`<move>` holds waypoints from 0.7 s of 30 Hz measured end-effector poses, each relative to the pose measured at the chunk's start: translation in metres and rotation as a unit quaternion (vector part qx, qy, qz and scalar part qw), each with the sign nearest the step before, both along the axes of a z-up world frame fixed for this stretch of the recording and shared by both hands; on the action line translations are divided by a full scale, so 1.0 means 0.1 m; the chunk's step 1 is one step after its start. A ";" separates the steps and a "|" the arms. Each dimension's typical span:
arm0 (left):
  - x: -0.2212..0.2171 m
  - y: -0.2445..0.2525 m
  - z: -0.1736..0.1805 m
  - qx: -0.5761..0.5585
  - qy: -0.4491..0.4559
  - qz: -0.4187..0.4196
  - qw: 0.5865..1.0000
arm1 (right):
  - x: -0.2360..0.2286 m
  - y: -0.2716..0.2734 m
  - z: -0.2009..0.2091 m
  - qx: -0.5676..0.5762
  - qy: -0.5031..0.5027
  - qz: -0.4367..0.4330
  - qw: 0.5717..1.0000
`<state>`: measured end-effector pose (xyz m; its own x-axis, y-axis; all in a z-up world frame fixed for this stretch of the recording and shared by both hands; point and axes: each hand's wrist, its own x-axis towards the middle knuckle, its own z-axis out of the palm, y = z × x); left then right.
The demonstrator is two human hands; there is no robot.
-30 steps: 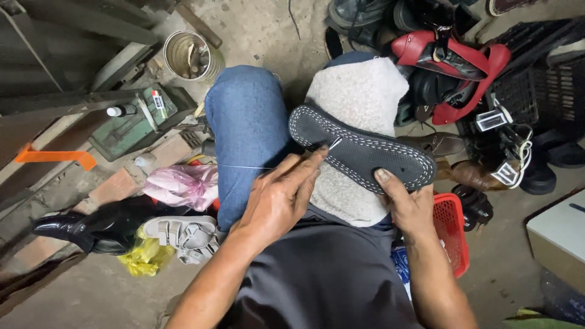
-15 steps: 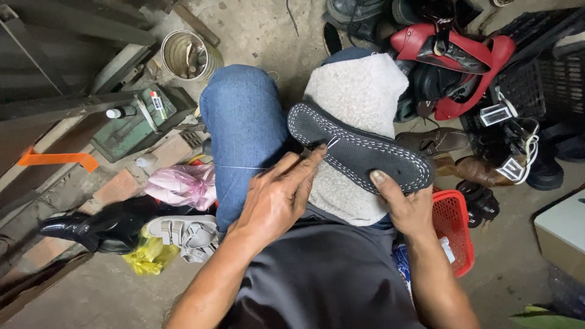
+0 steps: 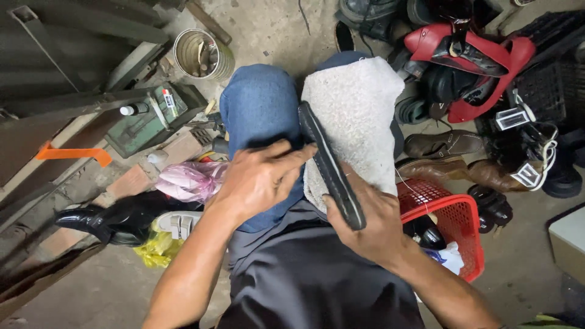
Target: Hand-stitching a rubber sole onto a shoe using a needle and thread
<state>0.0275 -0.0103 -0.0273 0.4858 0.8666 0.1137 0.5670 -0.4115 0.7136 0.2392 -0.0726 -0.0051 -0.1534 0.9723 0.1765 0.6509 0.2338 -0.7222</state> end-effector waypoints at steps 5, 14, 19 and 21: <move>-0.07 0.02 -0.08 -0.028 -0.049 0.004 0.998 | 0.01 0.14 0.13 -0.015 -0.005 0.030 0.999; -0.24 0.00 0.04 -0.016 0.062 0.026 0.998 | 0.59 0.38 -0.09 0.074 -0.199 -0.027 0.977; -0.19 0.01 0.05 -0.042 0.075 0.006 0.996 | 0.21 0.21 -0.52 0.073 -0.151 0.088 0.982; -0.19 0.01 0.08 -0.027 0.085 0.000 0.996 | 0.15 0.26 -0.33 0.067 -0.087 0.107 0.988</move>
<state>0.0080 -0.0093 -0.0190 0.4946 0.8690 -0.0165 0.6813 -0.3758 0.6282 0.2545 -0.0470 -0.0386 -0.3927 0.8839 0.2542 0.6876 0.4657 -0.5571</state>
